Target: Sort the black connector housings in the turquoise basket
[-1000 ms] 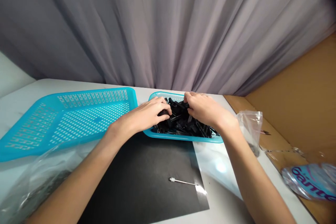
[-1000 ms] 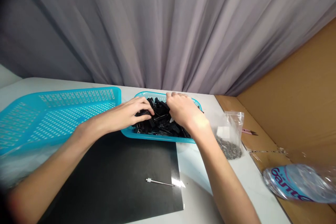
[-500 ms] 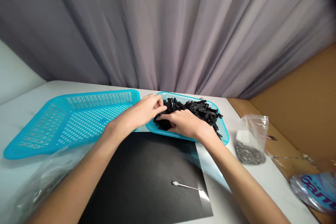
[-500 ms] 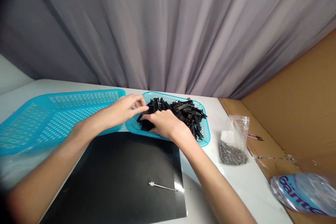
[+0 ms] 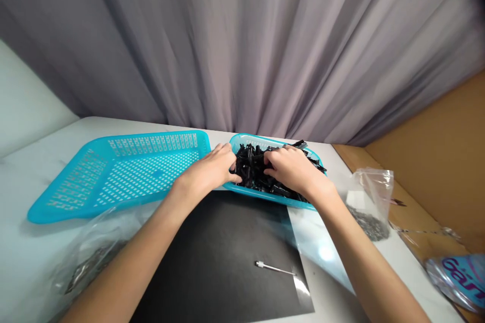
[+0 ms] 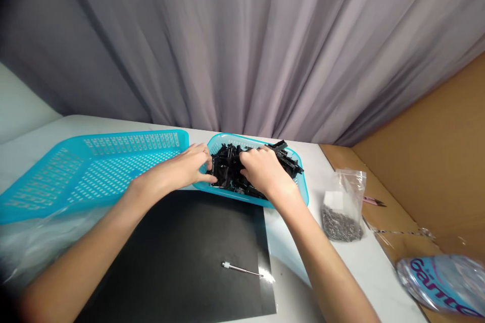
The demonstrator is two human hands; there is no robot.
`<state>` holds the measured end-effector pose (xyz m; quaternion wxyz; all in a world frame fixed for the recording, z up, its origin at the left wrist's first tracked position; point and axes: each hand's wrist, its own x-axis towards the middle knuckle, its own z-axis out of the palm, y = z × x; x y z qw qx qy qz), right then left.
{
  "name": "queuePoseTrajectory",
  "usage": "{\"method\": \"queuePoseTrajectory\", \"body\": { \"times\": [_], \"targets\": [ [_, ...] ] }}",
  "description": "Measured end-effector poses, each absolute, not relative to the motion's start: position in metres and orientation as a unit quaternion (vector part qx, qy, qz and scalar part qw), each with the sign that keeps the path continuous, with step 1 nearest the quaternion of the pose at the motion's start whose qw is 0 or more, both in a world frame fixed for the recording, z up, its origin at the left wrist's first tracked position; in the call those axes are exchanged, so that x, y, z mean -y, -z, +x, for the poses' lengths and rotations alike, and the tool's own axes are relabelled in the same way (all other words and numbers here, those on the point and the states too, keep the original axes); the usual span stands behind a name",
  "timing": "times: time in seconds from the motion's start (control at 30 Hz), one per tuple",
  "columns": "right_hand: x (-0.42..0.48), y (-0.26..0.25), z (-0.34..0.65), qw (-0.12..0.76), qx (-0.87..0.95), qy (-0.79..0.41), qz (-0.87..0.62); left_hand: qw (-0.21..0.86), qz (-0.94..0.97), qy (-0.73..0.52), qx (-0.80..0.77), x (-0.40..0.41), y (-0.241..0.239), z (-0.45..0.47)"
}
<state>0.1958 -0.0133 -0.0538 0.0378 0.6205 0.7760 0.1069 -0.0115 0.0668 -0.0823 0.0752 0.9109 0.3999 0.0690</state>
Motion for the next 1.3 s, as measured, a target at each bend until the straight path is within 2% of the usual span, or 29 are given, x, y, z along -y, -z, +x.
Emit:
{"method": "queuePoseTrajectory", "body": {
  "times": [0.23, 0.63, 0.87, 1.1, 1.3],
  "targets": [
    [0.011, 0.052, 0.198, 0.023, -0.798, -0.076, 0.597, -0.006, 0.893, -0.07, -0.445, -0.04, 0.078, 0.011],
    [0.003, 0.053, 0.217, -0.03, -0.821, 0.001, 0.57, 0.132, 0.891, -0.109, -0.421, -0.079, 0.085, -0.014],
    [0.003, 0.051, 0.217, -0.044, -0.819, 0.028, 0.571, 0.106, 0.907, -0.129, -0.387, -0.089, 0.1, -0.021],
    [0.003, 0.05, 0.206, -0.136, -0.846, 0.034, 0.515, 0.062, 0.893, -0.162, -0.415, -0.073, 0.091, -0.014],
    [-0.005, 0.077, 0.177, -0.097, -0.879, 0.046, 0.465, 0.071, 0.885, -0.168, -0.428, -0.068, 0.077, -0.008]
  ]
}}
